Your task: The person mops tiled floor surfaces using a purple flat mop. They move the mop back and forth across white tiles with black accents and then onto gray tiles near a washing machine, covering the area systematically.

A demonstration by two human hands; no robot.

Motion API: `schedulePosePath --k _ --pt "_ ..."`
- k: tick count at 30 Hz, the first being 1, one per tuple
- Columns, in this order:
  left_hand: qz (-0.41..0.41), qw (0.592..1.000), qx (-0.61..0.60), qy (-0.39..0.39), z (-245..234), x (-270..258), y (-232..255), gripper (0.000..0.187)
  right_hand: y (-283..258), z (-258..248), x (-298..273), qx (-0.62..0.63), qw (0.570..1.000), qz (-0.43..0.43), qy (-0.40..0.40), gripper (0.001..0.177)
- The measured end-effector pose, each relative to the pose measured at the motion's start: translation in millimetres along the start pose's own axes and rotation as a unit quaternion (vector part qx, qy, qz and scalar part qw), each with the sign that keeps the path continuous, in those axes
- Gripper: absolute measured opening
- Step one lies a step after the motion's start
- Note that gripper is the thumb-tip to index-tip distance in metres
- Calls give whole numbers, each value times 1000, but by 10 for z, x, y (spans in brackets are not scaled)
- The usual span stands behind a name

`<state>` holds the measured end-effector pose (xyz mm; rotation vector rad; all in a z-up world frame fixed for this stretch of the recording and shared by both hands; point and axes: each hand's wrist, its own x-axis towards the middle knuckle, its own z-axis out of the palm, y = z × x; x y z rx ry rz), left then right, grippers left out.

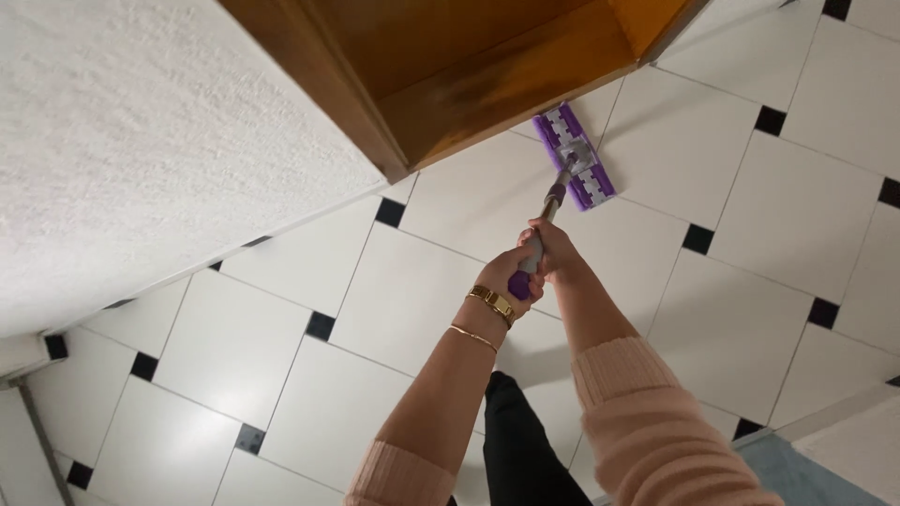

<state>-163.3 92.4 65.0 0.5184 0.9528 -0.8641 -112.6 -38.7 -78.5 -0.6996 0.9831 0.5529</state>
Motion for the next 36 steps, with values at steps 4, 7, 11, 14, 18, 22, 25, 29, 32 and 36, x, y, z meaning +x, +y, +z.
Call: schedulePosePath --k 4,7,11,14,18,22,25,29,32,36 --pt "13 999 -36 2 -463 -299 -108 18 510 145 -127 -41 999 -6 -3 19" --pt "23 998 -59 5 -949 -516 -257 17 1055 134 4 -95 995 -9 -7 18" --pt "33 994 -104 -25 -1778 -678 -458 16 1943 276 101 -161 987 -16 -4 16" --pt "38 993 -112 -23 -2142 -1247 -510 21 2425 566 -375 -230 973 -32 0 16" --pt "53 988 -141 -21 -2606 -1788 -682 20 3034 798 -851 -285 959 -14 -5 18" --pt "59 974 -217 -35 -3105 -1937 -927 17 3547 880 -987 -376 927 3 -5 20" --pt "70 962 -260 -34 -3244 -2319 -1130 15 3937 803 -898 -412 910 32 -3 22" --pt "55 954 -294 -9 -3309 -2644 -1389 18 4217 741 -1231 -428 902 48 -21 22" --pt "54 958 -281 12 -3171 -2882 -1618 24 4502 449 -1095 -443 895 18 -37 25" --pt "42 965 -257 -7 -3012 -3147 -1782 19 4298 487 -2258 -477 876 -46 -46 31"
